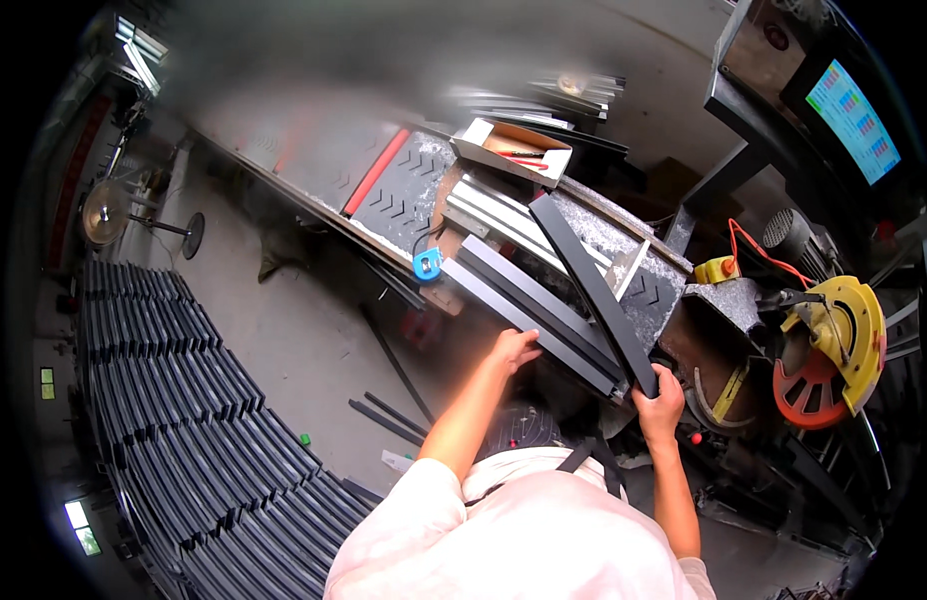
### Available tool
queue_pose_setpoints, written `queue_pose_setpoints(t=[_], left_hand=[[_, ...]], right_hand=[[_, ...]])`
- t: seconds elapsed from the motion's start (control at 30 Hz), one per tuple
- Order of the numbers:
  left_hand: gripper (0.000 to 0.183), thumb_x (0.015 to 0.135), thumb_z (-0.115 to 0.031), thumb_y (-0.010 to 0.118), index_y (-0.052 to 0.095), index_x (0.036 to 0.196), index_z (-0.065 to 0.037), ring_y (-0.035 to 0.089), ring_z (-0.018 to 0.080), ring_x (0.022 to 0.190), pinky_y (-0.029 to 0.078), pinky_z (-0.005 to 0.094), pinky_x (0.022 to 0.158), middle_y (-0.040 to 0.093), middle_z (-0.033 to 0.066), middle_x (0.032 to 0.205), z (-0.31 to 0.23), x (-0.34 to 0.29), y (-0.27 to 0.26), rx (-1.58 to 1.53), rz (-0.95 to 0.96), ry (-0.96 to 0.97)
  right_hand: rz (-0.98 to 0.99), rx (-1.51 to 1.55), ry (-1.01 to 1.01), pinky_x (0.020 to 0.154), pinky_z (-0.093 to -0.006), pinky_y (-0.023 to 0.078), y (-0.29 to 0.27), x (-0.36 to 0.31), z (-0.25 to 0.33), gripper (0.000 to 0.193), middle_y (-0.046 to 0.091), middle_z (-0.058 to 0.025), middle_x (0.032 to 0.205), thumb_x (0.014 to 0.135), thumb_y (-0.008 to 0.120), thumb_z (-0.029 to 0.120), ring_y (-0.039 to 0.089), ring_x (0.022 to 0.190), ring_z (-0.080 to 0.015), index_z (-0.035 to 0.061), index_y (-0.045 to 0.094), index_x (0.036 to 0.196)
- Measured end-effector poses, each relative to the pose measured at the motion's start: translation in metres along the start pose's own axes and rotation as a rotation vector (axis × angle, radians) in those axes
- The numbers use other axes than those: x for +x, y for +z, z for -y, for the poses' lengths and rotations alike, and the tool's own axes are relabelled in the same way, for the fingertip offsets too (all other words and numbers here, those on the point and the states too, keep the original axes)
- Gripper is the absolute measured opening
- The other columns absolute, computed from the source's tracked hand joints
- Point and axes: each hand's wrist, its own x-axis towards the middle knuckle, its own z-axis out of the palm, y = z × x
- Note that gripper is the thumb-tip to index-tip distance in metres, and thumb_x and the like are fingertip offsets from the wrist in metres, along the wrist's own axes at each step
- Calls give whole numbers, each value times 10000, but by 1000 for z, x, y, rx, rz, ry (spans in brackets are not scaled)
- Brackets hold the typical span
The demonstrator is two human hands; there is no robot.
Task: The person inputs settings on a control screen, cuts metal frame profiles using a chop saw, stacks the cut pieces on the floor, and cuts additional metal profiles with the saw.
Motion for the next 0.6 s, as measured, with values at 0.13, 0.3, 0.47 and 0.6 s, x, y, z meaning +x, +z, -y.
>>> queue_pose_setpoints(t=[0.13,0.3,0.47,0.6], left_hand=[[280,938,-103,601,532,1175,29,588,264,1081,495,431,982,593,141,1198,51,39,-24,-250,179,59],[275,934,-119,615,532,1157,20,579,276,1108,490,429,995,587,146,1202,46,29,-18,-253,118,65],[494,880,-182,704,476,1249,57,563,320,1160,513,441,972,554,180,1257,40,10,-17,-96,52,80],[635,844,-281,752,460,1273,84,603,329,1097,562,420,889,564,218,1232,50,19,-18,58,10,35]], right_hand=[[20,31,-3,745,-412,502,-11,-2,0,297,654,-168,888,667,696,43,628,838,-370,22,632,956],[8,26,8,750,-413,502,-19,-7,-12,305,655,-166,887,660,693,40,628,841,-371,28,632,959],[14,3,-29,755,-413,501,-20,-14,-14,317,655,-164,883,658,692,44,627,840,-370,33,632,969],[38,16,-26,750,-401,501,-22,-20,-10,324,656,-162,875,655,694,54,629,833,-359,31,633,973]])
